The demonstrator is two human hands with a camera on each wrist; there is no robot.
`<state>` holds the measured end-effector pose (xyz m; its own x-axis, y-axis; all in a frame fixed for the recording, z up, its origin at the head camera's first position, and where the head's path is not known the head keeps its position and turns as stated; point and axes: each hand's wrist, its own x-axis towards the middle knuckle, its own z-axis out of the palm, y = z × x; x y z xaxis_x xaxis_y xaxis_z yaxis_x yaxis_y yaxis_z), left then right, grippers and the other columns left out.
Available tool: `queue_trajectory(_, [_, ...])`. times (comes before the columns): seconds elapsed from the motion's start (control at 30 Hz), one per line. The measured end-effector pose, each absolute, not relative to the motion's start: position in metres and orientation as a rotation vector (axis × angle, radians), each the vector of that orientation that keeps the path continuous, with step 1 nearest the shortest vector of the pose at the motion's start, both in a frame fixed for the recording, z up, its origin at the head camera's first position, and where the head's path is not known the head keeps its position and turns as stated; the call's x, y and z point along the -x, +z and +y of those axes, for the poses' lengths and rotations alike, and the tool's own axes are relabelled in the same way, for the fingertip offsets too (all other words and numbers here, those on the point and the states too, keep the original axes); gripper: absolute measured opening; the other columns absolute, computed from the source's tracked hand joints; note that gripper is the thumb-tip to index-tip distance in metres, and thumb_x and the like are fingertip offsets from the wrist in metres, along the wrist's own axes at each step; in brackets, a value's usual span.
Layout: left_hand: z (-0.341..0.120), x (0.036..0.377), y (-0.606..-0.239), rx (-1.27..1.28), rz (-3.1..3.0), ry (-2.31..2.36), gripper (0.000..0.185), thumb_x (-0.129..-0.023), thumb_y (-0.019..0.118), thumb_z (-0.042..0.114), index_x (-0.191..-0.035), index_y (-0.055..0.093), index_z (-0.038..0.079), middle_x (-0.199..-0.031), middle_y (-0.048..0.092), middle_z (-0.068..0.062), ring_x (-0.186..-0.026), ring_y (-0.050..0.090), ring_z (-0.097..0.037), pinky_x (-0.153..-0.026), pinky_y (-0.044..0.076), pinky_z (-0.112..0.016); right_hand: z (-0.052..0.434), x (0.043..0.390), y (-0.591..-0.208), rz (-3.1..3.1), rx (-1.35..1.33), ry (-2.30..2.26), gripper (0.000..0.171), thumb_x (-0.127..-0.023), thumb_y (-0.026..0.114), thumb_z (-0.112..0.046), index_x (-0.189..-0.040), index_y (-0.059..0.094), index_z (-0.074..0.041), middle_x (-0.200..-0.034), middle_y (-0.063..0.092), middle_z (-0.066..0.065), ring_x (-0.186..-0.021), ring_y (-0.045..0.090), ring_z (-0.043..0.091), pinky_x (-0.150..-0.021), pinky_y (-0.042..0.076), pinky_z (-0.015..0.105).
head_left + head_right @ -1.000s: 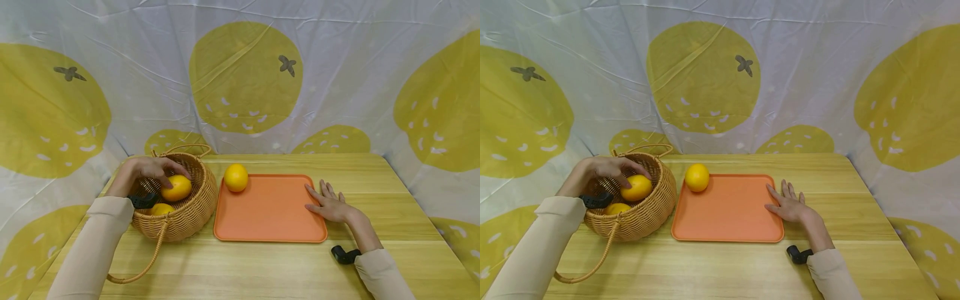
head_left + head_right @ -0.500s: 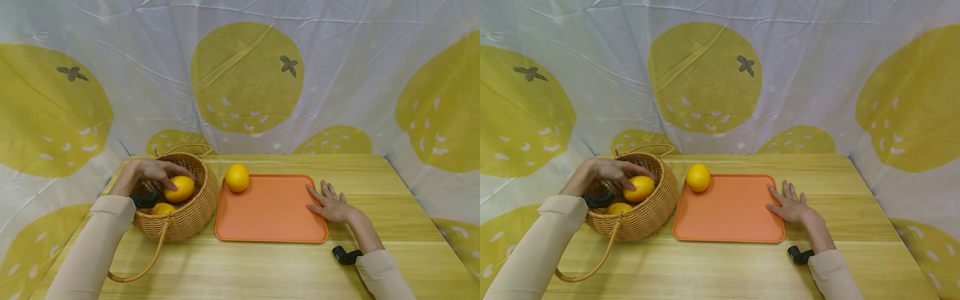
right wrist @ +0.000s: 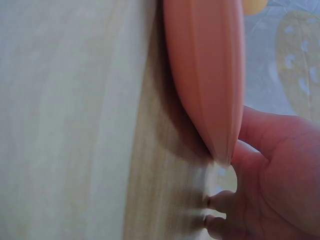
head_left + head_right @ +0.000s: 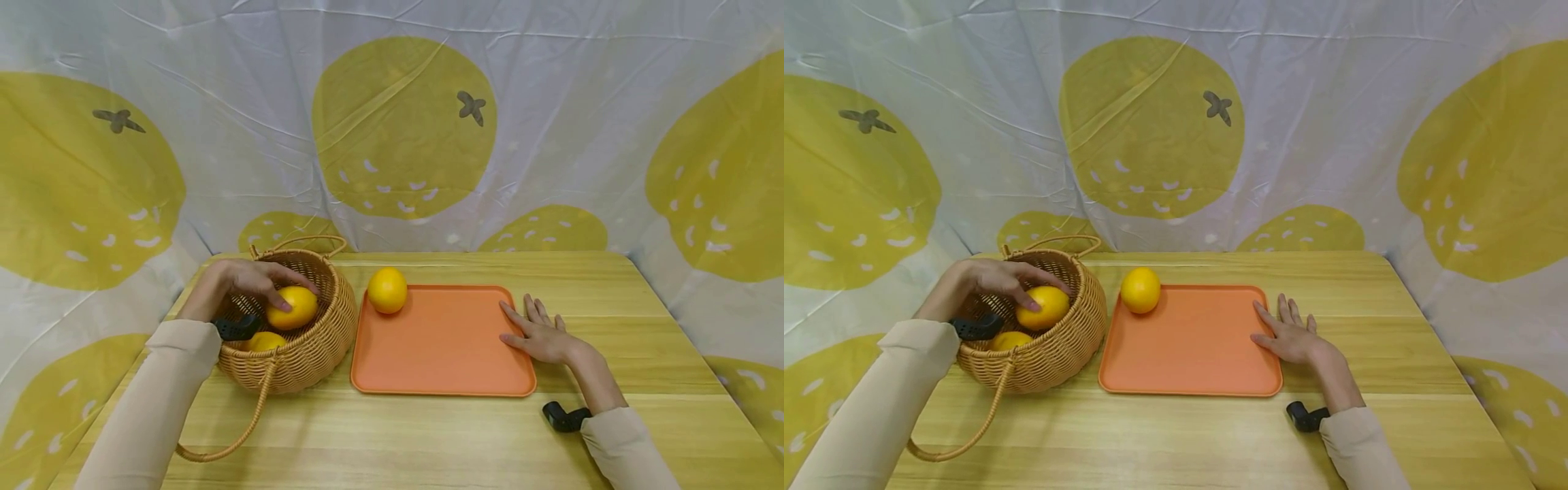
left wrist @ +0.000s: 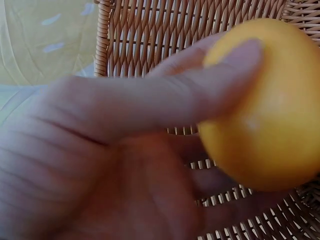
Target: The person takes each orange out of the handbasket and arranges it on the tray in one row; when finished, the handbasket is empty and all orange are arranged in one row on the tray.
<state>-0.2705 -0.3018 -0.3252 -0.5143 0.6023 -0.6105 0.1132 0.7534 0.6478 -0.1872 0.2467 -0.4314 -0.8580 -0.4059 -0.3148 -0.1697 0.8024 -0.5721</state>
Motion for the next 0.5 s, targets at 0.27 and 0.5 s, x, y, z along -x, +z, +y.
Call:
queue_trajectory(0.27, [-0.297, 0.261, -0.308, -0.448, 2.049, 0.846, 0.065, -0.101, 0.066, 0.021, -0.160, 0.040, 0.013, -0.169, 0.022, -0.018, -0.147, 0.032, -0.034, -0.105, 0.046, -0.035, 0.246, 0.188, -0.432, 2.562, 0.439, -0.760, 0.079, -0.108, 0.049, -0.048, -0.167, 0.014, -0.009, -0.166, -0.021, 0.034, -0.153, -0.021, 0.056, -0.112, -0.017, 0.079])
queue_trajectory(0.5, [-0.300, 0.252, -0.295, -0.488, 2.119, 0.903, 0.064, -0.103, 0.063, 0.024, -0.160, 0.037, 0.013, -0.173, 0.013, -0.014, -0.152, 0.025, -0.037, -0.107, 0.044, -0.038, 0.246, 0.186, -0.430, 2.550, 0.432, -0.779, 0.080, -0.108, 0.050, -0.048, -0.167, 0.014, -0.008, -0.166, -0.022, 0.035, -0.152, -0.022, 0.056, -0.111, -0.018, 0.079])
